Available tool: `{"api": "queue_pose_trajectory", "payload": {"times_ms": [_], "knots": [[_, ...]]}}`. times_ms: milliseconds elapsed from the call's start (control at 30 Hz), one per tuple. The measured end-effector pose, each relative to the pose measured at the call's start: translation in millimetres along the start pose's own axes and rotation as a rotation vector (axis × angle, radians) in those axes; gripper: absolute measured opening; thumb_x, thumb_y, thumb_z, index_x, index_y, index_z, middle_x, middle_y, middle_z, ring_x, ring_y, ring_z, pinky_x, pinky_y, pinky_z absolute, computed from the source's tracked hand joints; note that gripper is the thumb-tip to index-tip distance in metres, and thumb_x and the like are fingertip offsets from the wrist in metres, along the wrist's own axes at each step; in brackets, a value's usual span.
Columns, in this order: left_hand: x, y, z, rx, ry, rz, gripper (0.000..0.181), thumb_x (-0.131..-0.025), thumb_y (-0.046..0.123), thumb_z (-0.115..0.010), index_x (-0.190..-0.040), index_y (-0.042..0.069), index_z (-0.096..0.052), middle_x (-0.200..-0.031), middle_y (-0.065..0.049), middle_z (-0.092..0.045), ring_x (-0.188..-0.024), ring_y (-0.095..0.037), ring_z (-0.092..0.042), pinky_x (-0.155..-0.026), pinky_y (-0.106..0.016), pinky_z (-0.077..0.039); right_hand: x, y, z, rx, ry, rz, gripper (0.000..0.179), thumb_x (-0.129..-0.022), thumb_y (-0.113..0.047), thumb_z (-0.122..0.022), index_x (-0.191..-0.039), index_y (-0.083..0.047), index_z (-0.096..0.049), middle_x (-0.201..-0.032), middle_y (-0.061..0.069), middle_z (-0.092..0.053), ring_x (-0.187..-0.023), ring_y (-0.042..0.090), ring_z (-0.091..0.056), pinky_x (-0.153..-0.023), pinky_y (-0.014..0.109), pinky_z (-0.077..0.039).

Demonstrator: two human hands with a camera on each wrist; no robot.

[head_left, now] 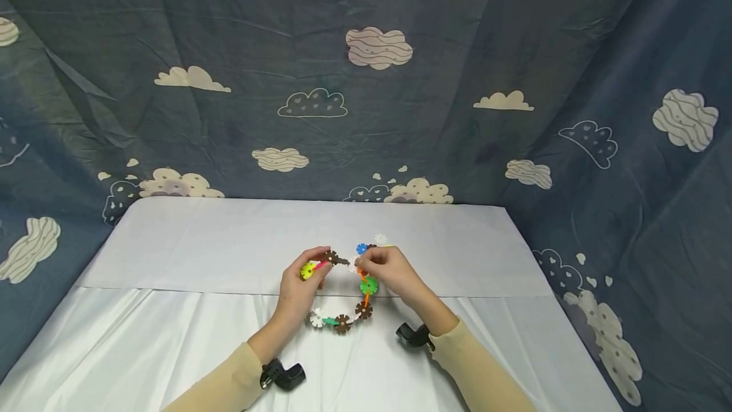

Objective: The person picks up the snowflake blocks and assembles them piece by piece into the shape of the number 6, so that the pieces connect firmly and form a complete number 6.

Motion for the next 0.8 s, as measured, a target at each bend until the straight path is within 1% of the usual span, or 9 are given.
{"api": "queue_pose_trajectory", "payload": {"times_ms": [133, 200, 300, 400, 467, 533, 600, 733, 800], "knots": [[0.3, 1.2, 0.1, -0.003, -0.001, -0.042, 0.032, -0.096, 0.016, -0.08, -0.126, 0.028, -0.077, -0.119, -0.005, -0.073, -0.071, -0.012, -0.064, -0.061, -0.02, -0.052, 1.9, -3.6, -1.6, 0.067, 0.019, 0.057, 0.02, -0.101, -0.022, -0.071, -0.096, -0.004, -0.078, -0.085, 0.001, -0.071, -0.08, 0.013, -0.061, -0.078, 0.028, -0.051], [0.4, 1.8, 0.1, 0.001, 0.004, -0.051, 0.032, -0.096, 0.016, -0.08, -0.126, 0.027, -0.077, -0.12, -0.004, -0.073, -0.073, -0.013, -0.065, -0.064, -0.021, -0.055, 3.4, -5.6, -2.9, 0.09, 0.041, 0.081, 0.019, -0.101, -0.022, -0.071, -0.096, -0.006, -0.079, -0.085, 0.002, -0.071, -0.077, 0.012, -0.061, -0.076, 0.027, -0.051], [0.7, 2.7, 0.0, 0.014, 0.007, -0.064, 0.032, -0.096, 0.015, -0.08, -0.127, 0.024, -0.077, -0.114, -0.007, -0.075, -0.074, -0.015, -0.068, -0.067, -0.023, -0.059, 5.1, -7.7, -5.8, 0.096, 0.072, 0.095, 0.018, -0.102, -0.021, -0.072, -0.096, -0.006, -0.079, -0.084, 0.002, -0.071, -0.076, 0.012, -0.061, -0.074, 0.025, -0.051], [1.6, 3.6, 0.2, 0.012, 0.005, -0.073, 0.033, -0.095, 0.016, -0.081, -0.128, 0.021, -0.076, -0.102, -0.015, -0.075, -0.073, -0.013, -0.069, -0.066, -0.024, -0.058, 5.4, -7.6, -8.9, 0.053, 0.081, 0.075, 0.02, -0.102, -0.02, -0.072, -0.097, -0.002, -0.078, -0.085, 0.001, -0.071, -0.078, 0.013, -0.06, -0.075, 0.025, -0.051], [2.1, 4.1, 0.1, 0.006, -0.009, -0.077, 0.033, -0.096, 0.018, -0.08, -0.129, 0.02, -0.076, -0.093, -0.021, -0.074, -0.072, -0.011, -0.069, -0.065, -0.023, -0.056, 5.2, -6.3, -10.2, 0.02, 0.076, 0.05, 0.021, -0.102, -0.019, -0.072, -0.098, 0.001, -0.077, -0.085, 0.001, -0.069, -0.079, 0.013, -0.059, -0.075, 0.026, -0.051], [2.6, 4.6, 0.4, -0.005, -0.021, -0.073, 0.033, -0.096, 0.02, -0.08, -0.129, 0.02, -0.076, -0.089, -0.025, -0.072, -0.072, -0.01, -0.068, -0.064, -0.022, -0.052, 4.8, -4.6, -11.2, -0.003, 0.07, 0.031, 0.021, -0.102, -0.018, -0.072, -0.099, 0.002, -0.077, -0.085, 0.0, -0.068, -0.08, 0.013, -0.058, -0.076, 0.026, -0.051], [2.7, 4.6, 0.5, -0.016, -0.029, -0.07, 0.033, -0.097, 0.021, -0.079, -0.13, 0.02, -0.076, -0.087, -0.026, -0.072, -0.073, -0.01, -0.067, -0.065, -0.02, -0.05, 4.3, -3.4, -11.8, -0.011, 0.067, 0.02, 0.022, -0.102, -0.019, -0.072, -0.099, 0.003, -0.077, -0.084, 0.001, -0.067, -0.081, 0.013, -0.058, -0.077, 0.027, -0.05], [1.8, 5.0, 1.3, -0.033, -0.032, -0.06, 0.034, -0.097, 0.022, -0.079, -0.131, 0.019, -0.075, -0.09, -0.026, -0.071, -0.076, -0.011, -0.067, -0.068, -0.02, -0.051, 2.5, -2.1, -12.5, -0.015, 0.077, 0.011, 0.022, -0.101, -0.02, -0.073, -0.097, 0.002, -0.077, -0.083, 0.001, -0.066, -0.081, 0.014, -0.056, -0.076, 0.027, -0.05], [0.4, 5.7, 2.1, -0.046, -0.041, -0.056, 0.035, -0.098, 0.023, -0.079, -0.132, 0.019, -0.074, -0.094, -0.023, -0.073, -0.078, -0.011, -0.067, -0.07, -0.02, -0.053, 1.6, -1.8, -12.6, -0.024, 0.081, 0.003, 0.022, -0.101, -0.02, -0.074, -0.096, 0.001, -0.077, -0.083, 0.0, -0.066, -0.08, 0.014, -0.056, -0.076, 0.027, -0.049]]}}
Point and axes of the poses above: each hand's wrist, its own x-axis away from the middle knuckle, its own z-axis out of the back of the hand, y = z × x, the point moved 1 cm from there along -x, towards the middle knuckle
